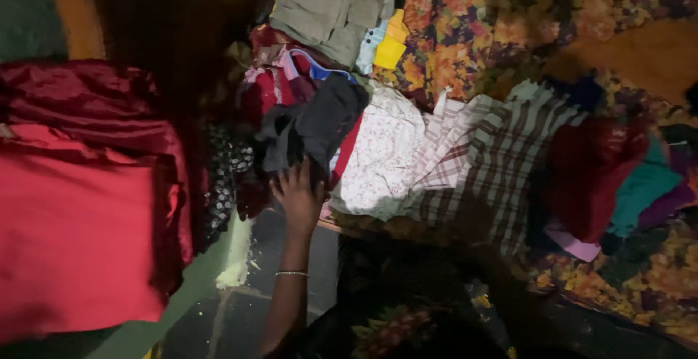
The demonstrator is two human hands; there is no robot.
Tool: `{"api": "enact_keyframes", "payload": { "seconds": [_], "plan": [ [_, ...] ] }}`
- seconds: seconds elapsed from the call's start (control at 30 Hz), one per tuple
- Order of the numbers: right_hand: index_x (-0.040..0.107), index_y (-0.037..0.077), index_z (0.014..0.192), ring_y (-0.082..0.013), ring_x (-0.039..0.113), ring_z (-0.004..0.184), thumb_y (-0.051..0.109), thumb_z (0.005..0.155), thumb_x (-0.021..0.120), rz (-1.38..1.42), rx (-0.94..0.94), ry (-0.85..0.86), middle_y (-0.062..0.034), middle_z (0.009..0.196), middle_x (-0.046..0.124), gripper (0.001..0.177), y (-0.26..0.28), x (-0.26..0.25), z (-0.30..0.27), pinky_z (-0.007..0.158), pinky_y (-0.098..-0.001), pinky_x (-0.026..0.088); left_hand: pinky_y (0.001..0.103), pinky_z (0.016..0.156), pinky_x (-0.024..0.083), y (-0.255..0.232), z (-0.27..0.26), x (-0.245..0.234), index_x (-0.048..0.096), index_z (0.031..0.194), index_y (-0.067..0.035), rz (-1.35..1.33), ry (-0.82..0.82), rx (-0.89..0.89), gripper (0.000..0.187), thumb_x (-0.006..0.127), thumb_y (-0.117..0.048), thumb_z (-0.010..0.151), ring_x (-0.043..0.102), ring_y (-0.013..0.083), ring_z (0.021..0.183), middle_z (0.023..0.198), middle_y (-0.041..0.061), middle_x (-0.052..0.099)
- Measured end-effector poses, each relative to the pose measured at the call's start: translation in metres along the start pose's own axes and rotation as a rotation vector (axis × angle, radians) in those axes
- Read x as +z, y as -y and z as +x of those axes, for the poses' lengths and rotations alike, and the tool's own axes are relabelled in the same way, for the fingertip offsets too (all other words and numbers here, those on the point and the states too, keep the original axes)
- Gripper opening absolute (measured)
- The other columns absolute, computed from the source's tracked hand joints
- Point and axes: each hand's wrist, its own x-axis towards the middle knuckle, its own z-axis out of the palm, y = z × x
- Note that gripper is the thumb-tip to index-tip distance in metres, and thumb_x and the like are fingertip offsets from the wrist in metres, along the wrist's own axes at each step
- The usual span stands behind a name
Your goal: The person sorts various pieces of colorful clothing on a bed by picking them up and moving them into different piles.
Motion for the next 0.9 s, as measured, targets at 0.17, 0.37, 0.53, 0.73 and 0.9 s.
{"api": "enact_keyframes", "payload": {
  "seconds": [0.17,0.37,0.53,0.73,0.9],
  "plan": [
    [0.051,0.012,0.151,-0.0459,0.044,0.137,0.021,0.069,0.081,-0.024,-0.104,-0.020,-0.0267,0.150,0.042,0.088,0.010,-0.005,0.036,0.116,-0.0553,0.036,0.069,0.118,0.012,-0.020,-0.026,0.021,0.046,0.153,-0.014,-0.048,-0.168,0.139,0.066,0.066,-0.031,0.093,0.023,0.0462,0.152,0.166,0.015,0.032],
    [0.051,0.016,0.156,-0.0468,0.039,0.145,0.022,0.067,0.083,-0.076,-0.354,-0.155,-0.0255,0.158,0.037,0.094,0.008,0.026,0.116,0.124,-0.0581,0.032,0.067,0.120,0.015,-0.057,-0.060,0.078,0.047,0.151,-0.015,-0.105,-0.167,0.289,0.062,0.062,-0.033,0.094,0.022,0.0446,0.154,0.166,0.015,0.029],
    [0.071,0.027,0.131,-0.0356,0.041,0.144,0.014,0.081,0.078,-0.124,-0.367,-0.178,-0.0069,0.162,0.048,0.053,-0.001,0.043,0.174,0.116,-0.0519,0.036,0.060,0.115,0.027,-0.091,-0.091,0.152,0.050,0.157,-0.017,0.202,-0.205,0.464,0.063,0.058,-0.038,0.098,0.030,0.0341,0.152,0.167,0.011,0.035],
    [0.080,0.027,0.104,-0.0317,0.048,0.133,0.015,0.074,0.075,-0.261,-0.491,0.163,-0.0030,0.128,0.068,0.033,0.000,0.022,0.208,0.107,-0.0550,0.037,0.064,0.105,0.035,-0.123,-0.137,0.217,0.052,0.146,-0.012,0.007,-0.101,0.576,0.058,0.059,-0.042,0.097,0.037,0.0379,0.142,0.157,0.018,0.041],
    [0.076,0.022,0.109,-0.0275,0.054,0.130,0.024,0.083,0.077,-0.313,-0.509,0.203,-0.0026,0.122,0.070,0.026,-0.007,0.030,0.231,0.113,-0.0533,0.038,0.065,0.097,0.040,-0.131,-0.135,0.227,0.056,0.144,-0.008,0.004,0.087,0.556,0.064,0.063,-0.041,0.089,0.044,0.0379,0.135,0.148,0.021,0.050]
  ]
}}
